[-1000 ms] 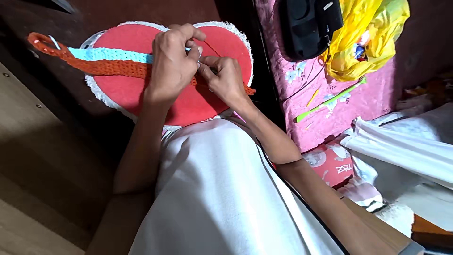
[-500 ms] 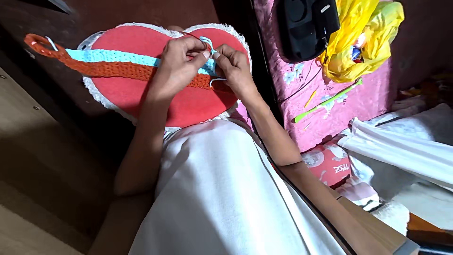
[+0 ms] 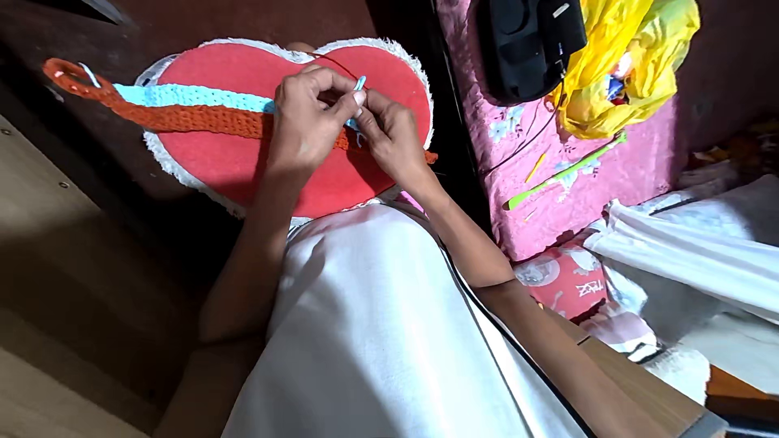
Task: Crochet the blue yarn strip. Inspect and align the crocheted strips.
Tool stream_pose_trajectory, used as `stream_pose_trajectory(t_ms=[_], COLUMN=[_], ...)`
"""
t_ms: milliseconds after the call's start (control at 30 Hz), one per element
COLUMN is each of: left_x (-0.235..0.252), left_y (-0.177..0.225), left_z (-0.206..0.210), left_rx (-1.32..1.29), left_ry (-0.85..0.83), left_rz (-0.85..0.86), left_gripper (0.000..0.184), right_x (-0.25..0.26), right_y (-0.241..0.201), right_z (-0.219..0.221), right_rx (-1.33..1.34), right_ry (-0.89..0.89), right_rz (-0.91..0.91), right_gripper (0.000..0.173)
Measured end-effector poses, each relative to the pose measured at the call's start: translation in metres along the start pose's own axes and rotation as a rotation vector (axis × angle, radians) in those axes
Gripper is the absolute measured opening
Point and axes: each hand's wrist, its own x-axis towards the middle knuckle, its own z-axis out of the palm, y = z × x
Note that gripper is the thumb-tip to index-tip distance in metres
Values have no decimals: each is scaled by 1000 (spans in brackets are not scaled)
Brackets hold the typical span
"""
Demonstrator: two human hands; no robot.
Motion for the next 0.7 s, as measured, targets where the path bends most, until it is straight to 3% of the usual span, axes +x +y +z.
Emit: stream_pose_trajectory(t_ms=[100,267,400,533,700], left_x=[2,0,-5,-7,-8], left_y=[-7,-22,-25,-28,-24], left_z=[-5,-23,-22,-14,-6], left_rx=[-39,-102,-204,-512,-483], left_ry=[60,168,213,123,50], left_rz=[-8,-148,-120,101,52], left_gripper=[16,15,7,7,3], right_x=[-1,4,6,9,8], right_y=[2,8,3,3,-2], right_z=[-1,-12,-21,-32,-44], right_rx=[52,411,559,670,539], right_ry=[5,-14,-122,-263,-417], right_rz=[38,180,301,360,303], right_gripper=[23,20,15,14,18])
